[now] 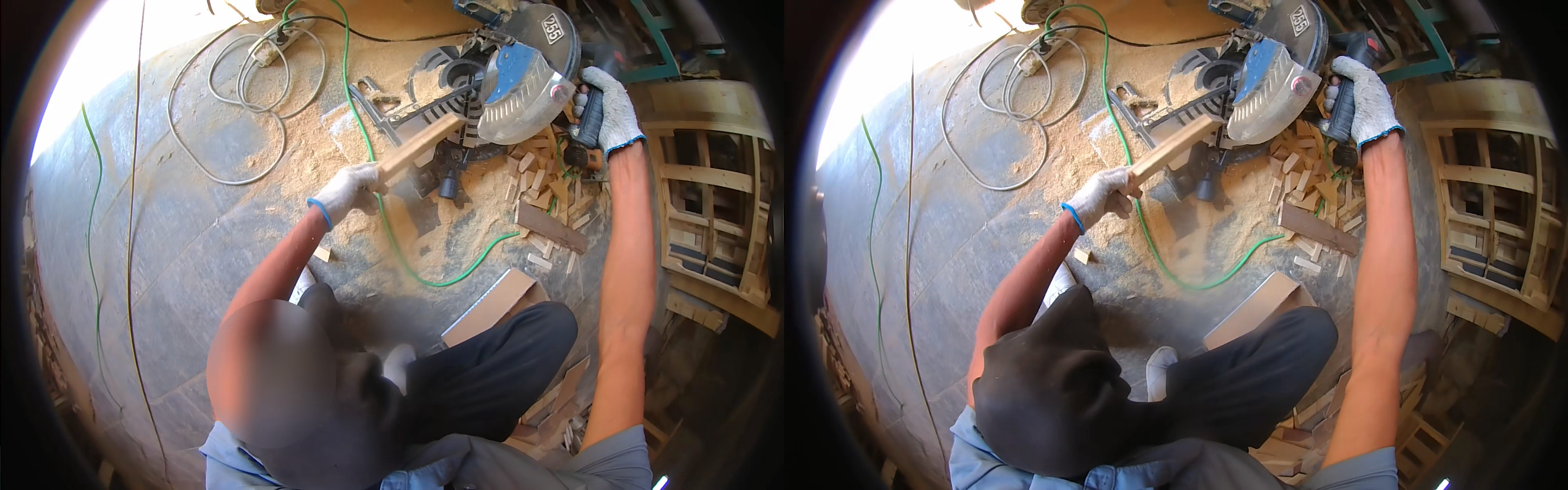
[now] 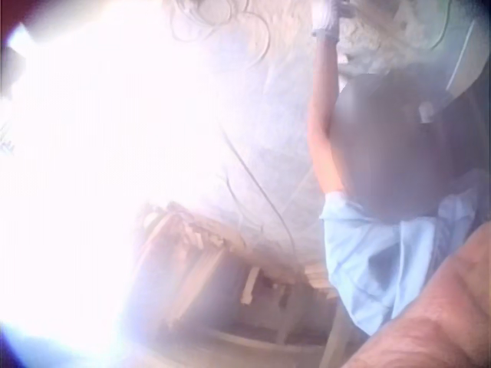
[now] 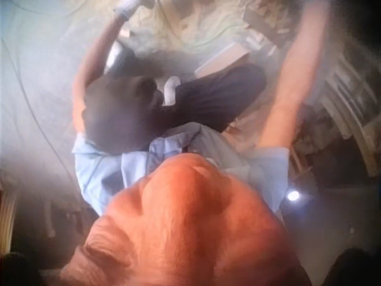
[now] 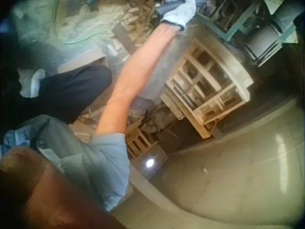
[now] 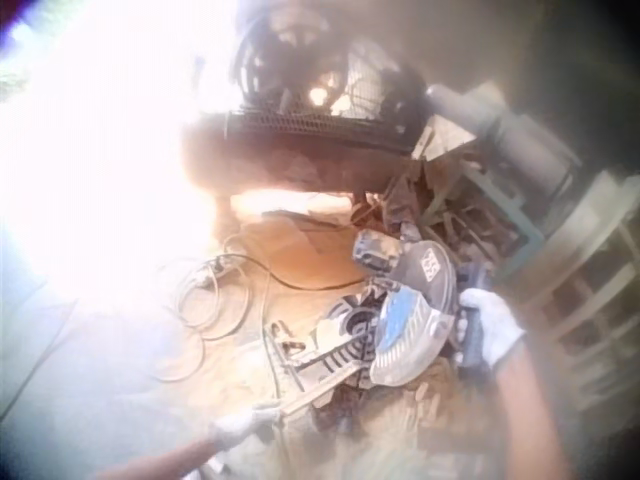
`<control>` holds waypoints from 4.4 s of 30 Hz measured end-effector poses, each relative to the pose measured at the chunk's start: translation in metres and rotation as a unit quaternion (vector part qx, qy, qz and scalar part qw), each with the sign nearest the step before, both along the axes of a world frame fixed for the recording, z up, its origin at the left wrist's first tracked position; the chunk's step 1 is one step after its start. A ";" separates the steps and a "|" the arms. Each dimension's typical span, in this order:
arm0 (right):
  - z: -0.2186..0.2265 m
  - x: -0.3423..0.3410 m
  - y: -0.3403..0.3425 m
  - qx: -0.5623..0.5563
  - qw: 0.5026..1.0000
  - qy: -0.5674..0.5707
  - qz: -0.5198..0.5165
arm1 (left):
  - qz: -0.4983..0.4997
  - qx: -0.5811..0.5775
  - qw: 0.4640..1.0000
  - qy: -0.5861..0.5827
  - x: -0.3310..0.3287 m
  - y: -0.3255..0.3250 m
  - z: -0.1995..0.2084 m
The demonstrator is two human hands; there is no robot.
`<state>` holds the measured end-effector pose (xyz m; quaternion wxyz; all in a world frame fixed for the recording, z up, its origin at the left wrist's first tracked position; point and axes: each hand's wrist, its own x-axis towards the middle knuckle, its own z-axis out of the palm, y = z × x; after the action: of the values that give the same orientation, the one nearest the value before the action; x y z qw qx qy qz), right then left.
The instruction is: The person uses a nail gun to attach wooden pieces to a partially assembled frame, then uses pliers to adjust a joint. They walk to a chop saw, cut a wooden stick into small pieces, and place the cut pieces into a cardboard box.
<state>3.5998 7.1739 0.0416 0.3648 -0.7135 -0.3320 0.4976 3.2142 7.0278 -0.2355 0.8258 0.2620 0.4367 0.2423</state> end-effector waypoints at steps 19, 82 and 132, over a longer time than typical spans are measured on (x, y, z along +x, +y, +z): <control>-0.006 -0.004 -0.002 0.030 0.999 0.008 -0.008 | -0.016 0.527 0.708 0.470 0.021 -0.031 0.006; -0.114 -0.038 -0.100 0.149 0.986 0.014 -0.071 | -0.127 0.527 0.650 0.533 0.064 0.045 0.018; 0.042 0.009 0.067 -0.020 0.997 -0.032 0.063 | -0.042 0.540 0.702 0.462 0.063 0.040 0.034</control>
<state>3.6084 7.2407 0.0834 0.3076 -0.7138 -0.3784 0.5028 3.2772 7.0674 -0.2018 0.2468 0.7600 0.5468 0.2499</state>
